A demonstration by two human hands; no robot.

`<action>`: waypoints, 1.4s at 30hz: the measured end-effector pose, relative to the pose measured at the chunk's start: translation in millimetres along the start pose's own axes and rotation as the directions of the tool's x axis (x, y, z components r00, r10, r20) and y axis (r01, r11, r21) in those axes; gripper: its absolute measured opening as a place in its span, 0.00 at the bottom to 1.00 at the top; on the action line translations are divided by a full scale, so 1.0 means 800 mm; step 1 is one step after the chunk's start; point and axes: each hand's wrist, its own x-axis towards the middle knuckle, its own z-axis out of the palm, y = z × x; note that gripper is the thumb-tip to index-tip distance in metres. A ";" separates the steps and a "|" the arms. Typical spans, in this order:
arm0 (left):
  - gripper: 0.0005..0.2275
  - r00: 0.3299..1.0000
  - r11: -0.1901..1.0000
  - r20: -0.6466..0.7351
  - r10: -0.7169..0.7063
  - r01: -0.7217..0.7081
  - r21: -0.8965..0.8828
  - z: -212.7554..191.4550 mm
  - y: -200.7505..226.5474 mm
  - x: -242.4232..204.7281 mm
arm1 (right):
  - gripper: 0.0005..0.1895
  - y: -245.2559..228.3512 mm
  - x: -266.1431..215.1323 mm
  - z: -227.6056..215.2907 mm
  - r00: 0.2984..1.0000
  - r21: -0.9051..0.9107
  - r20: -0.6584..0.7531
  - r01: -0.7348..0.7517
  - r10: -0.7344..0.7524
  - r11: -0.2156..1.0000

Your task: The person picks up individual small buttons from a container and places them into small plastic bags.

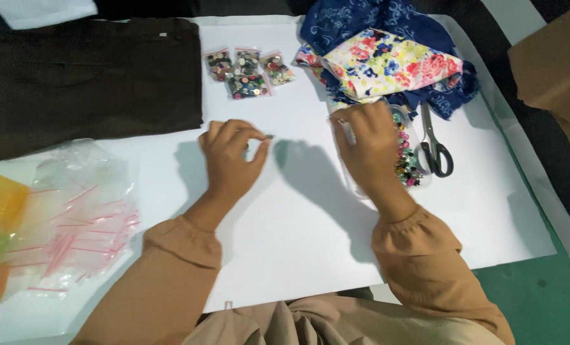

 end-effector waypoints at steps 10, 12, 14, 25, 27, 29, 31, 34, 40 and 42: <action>0.02 0.897 0.925 0.235 -0.374 0.341 0.169 -0.051 -0.082 -0.044 | 0.02 -0.091 -0.016 0.146 0.793 0.460 0.395 -0.608 0.464 0.647; 0.03 0.854 0.900 0.285 -0.435 0.406 0.158 -0.046 -0.083 -0.043 | 0.01 -0.098 -0.021 0.155 0.697 0.403 0.492 -0.713 0.521 0.574; 0.02 0.846 0.899 0.305 -0.438 0.406 0.167 -0.042 -0.081 -0.044 | 0.01 -0.103 -0.023 0.155 0.693 0.376 0.515 -0.712 0.505 0.593; 0.02 0.854 0.924 0.355 -0.379 0.328 0.197 -0.036 -0.066 -0.041 | 0.03 -0.105 -0.027 0.151 0.665 0.284 0.608 -0.692 0.434 0.664; 0.03 0.841 0.918 0.372 -0.393 0.335 0.212 -0.038 -0.063 -0.039 | 0.02 -0.103 -0.030 0.153 0.687 0.294 0.604 -0.664 0.405 0.688; 0.03 0.845 0.917 0.362 -0.394 0.333 0.219 -0.037 -0.064 -0.040 | 0.02 -0.103 -0.030 0.153 0.680 0.278 0.610 -0.663 0.406 0.695; 0.03 0.851 0.916 0.348 -0.395 0.332 0.227 -0.038 -0.065 -0.040 | 0.02 -0.101 -0.030 0.153 0.677 0.264 0.616 -0.660 0.403 0.704; 0.03 0.857 0.916 0.330 -0.395 0.338 0.218 -0.044 -0.062 -0.039 | 0.05 -0.098 -0.034 0.155 0.670 0.287 0.594 -0.693 0.445 0.661; 0.01 0.929 0.949 0.214 -0.302 0.271 0.163 -0.069 -0.047 -0.028 | 0.07 -0.107 -0.032 0.149 0.752 0.407 0.406 -0.657 0.519 0.634; 0.04 0.983 0.983 0.079 -0.167 0.160 0.092 -0.077 -0.040 -0.028 | 0.05 -0.120 -0.024 0.140 0.815 0.429 0.324 -0.579 0.480 0.694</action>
